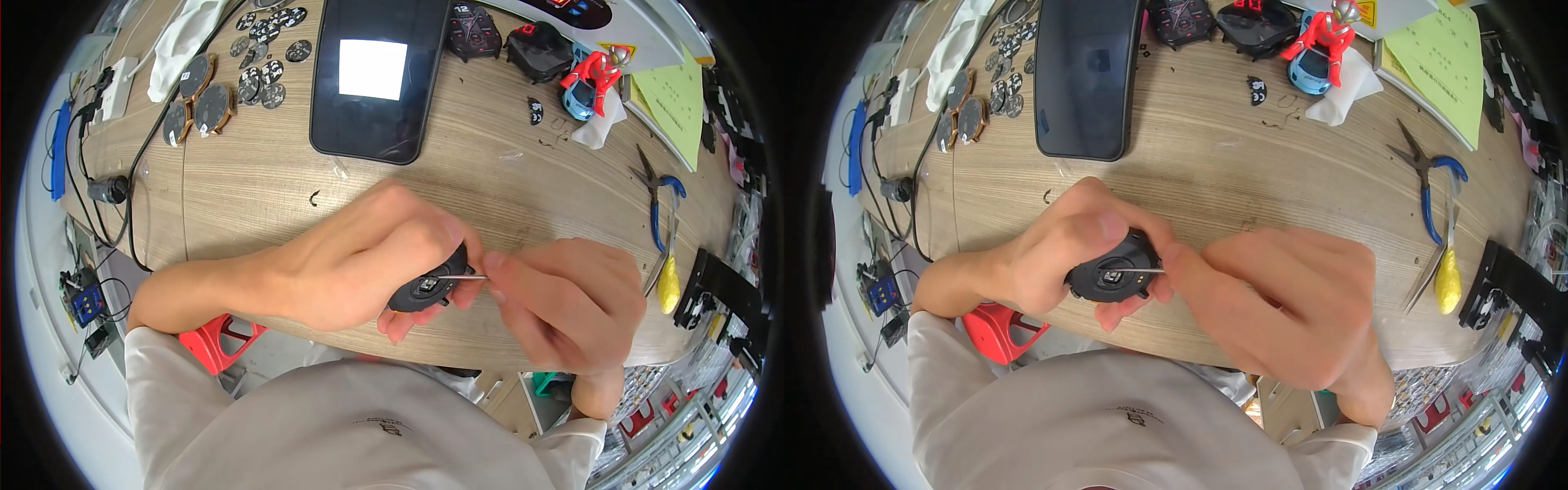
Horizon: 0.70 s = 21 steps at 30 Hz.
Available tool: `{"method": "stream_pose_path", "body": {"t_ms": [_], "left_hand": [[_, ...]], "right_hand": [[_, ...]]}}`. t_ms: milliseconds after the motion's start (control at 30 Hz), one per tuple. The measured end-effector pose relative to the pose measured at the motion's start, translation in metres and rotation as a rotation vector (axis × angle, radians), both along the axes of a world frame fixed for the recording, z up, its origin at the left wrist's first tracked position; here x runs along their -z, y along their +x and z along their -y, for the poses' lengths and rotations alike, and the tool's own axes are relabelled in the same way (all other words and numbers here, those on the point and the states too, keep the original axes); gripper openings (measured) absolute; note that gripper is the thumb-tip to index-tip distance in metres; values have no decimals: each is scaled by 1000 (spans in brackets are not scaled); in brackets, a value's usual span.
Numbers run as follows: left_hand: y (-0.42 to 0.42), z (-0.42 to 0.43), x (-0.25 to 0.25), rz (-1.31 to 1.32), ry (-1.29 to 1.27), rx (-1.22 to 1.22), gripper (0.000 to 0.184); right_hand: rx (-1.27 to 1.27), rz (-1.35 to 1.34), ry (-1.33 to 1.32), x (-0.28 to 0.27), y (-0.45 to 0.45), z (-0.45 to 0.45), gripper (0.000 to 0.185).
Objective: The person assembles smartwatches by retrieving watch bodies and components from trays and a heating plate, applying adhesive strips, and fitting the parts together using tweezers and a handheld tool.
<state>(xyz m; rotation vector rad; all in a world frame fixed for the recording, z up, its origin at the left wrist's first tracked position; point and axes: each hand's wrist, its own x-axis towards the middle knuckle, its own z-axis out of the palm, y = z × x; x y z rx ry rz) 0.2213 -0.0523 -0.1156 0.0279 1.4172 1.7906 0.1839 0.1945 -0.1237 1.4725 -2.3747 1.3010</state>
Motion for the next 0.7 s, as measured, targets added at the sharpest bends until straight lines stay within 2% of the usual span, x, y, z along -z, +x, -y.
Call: {"method": "stream_pose_path", "body": {"t_ms": [367,567,700], "left_hand": [[0,1,-1,-17,-53,73,61],[2,0,-1,-10,-37,42,64],[0,1,-1,-15,-26,51,65]], "right_hand": [[3,37,-23,0,0,-1,34],[2,-92,0,1,-4,3,32],[27,-50,-7,2,1,5,36]]}}
